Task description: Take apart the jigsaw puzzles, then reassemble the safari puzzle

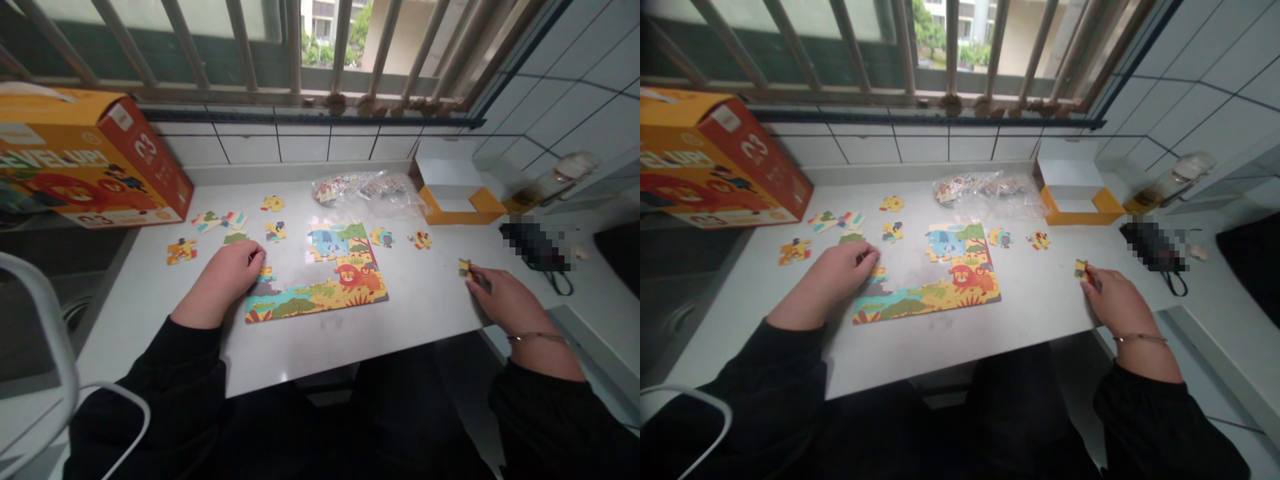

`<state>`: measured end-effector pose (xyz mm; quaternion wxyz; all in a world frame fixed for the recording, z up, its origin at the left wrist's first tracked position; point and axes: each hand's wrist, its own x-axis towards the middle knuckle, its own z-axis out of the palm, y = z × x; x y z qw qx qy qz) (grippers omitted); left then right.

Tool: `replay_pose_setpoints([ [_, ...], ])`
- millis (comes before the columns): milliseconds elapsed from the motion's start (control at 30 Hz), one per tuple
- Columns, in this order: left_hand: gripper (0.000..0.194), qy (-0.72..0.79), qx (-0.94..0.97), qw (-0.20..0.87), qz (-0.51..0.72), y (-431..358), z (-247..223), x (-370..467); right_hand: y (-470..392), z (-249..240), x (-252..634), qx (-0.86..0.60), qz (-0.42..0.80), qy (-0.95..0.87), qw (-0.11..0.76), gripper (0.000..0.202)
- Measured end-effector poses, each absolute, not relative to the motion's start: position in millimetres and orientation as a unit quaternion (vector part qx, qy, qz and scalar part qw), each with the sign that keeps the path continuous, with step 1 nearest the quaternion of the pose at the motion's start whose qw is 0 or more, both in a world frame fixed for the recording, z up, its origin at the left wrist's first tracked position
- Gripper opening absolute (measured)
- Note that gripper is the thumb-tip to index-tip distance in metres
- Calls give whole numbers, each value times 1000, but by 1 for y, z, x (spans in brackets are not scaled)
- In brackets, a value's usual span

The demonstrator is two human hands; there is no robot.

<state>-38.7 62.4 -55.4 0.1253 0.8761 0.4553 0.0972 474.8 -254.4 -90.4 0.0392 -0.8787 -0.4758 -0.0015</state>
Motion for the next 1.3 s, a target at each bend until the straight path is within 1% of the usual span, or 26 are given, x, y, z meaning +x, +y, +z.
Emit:
replay_pose_setpoints([
  [200,28,434,878,181,95,58,-53,-39,-247,-75,479,-868,36,-486,92,21],
  [300,30,432,875,195,99,57,-52,-39,-243,-69,485,-871,77,-469,122,7],
  [400,30,439,872,189,107,57,-53,-40,-241,-66,494,-867,110,-463,149,11],
  [567,28,460,860,183,121,60,-54,-43,-238,-62,496,-869,115,-463,131,25],
  [700,28,485,845,176,144,63,-56,-46,-224,-55,478,-867,119,-461,145,27],
  [800,28,505,831,165,162,65,-56,-49,-197,-50,444,-829,100,-522,172,31],
  [867,28,519,823,153,172,67,-55,-51,-171,-45,407,-756,96,-618,194,34],
  [900,29,526,820,144,174,68,-55,-53,-156,-42,384,-715,101,-665,191,34],
  [967,30,541,813,121,179,72,-54,-58,-126,-37,333,-650,119,-728,183,26],
  [1033,30,558,802,101,187,77,-53,-65,-95,-34,279,-613,117,-760,182,20],
  [1133,26,584,779,85,212,84,-54,-74,-54,-36,209,-564,130,-799,166,27],
  [1233,24,602,763,84,221,88,-58,-76,-21,-46,165,-546,137,-813,149,28],
  [1300,24,595,766,107,220,86,-60,-73,-7,-54,151,-551,133,-812,137,28],
])
